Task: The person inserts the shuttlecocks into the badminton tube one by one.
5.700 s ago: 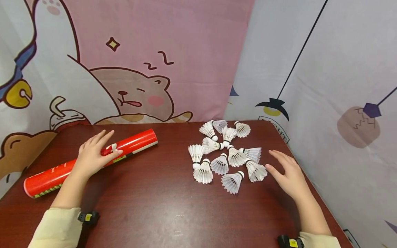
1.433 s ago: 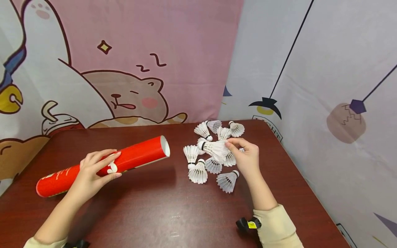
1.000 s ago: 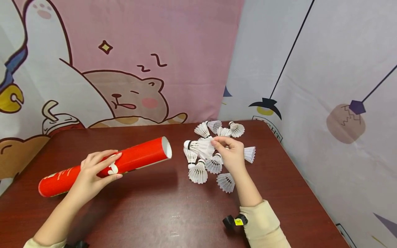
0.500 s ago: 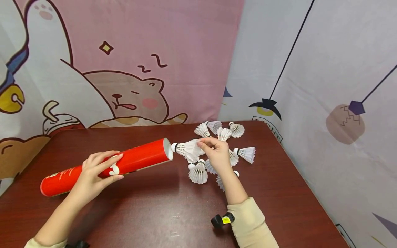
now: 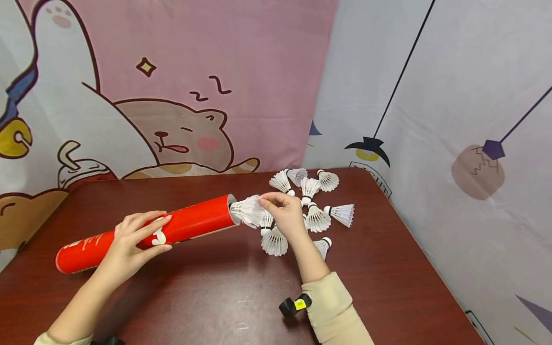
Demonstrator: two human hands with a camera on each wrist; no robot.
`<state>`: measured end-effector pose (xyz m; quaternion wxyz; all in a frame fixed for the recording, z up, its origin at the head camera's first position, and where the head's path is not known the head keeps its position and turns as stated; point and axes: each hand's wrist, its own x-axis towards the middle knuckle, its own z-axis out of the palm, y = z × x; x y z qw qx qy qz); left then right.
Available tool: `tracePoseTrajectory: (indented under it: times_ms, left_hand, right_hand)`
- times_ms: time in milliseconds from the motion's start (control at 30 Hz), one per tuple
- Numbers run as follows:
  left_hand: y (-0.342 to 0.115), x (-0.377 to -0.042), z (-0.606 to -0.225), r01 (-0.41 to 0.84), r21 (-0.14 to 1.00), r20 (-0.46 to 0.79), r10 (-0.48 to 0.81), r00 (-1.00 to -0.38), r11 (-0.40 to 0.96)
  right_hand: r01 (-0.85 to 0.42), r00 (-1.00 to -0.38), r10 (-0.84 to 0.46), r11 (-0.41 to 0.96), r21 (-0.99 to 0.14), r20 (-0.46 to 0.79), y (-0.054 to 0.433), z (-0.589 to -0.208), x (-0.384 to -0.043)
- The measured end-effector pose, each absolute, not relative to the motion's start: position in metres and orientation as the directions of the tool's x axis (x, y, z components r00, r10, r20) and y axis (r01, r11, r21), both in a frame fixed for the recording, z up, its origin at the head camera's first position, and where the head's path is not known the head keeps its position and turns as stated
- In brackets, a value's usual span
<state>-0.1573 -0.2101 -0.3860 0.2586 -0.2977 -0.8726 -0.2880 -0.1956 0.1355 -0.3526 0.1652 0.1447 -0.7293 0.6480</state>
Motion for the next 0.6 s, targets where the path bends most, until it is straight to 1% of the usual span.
tracePoseTrajectory:
  times_ms: [300,600]
  left_hand:
    - [-0.211,-0.157,-0.387,0.676,0.355,0.626,0.373,-0.685,0.646]
    - [-0.210,-0.157,-0.386,0.684,0.344,0.632,0.380,-0.676,0.644]
  right_hand:
    - [-0.436,-0.900,-0.032,0.074,-0.897,0.434,0.126,-0.358,-0.198]
    - [-0.456,-0.890,-0.026,0.059,-0.888,0.455,0.122,-0.386,-0.217]
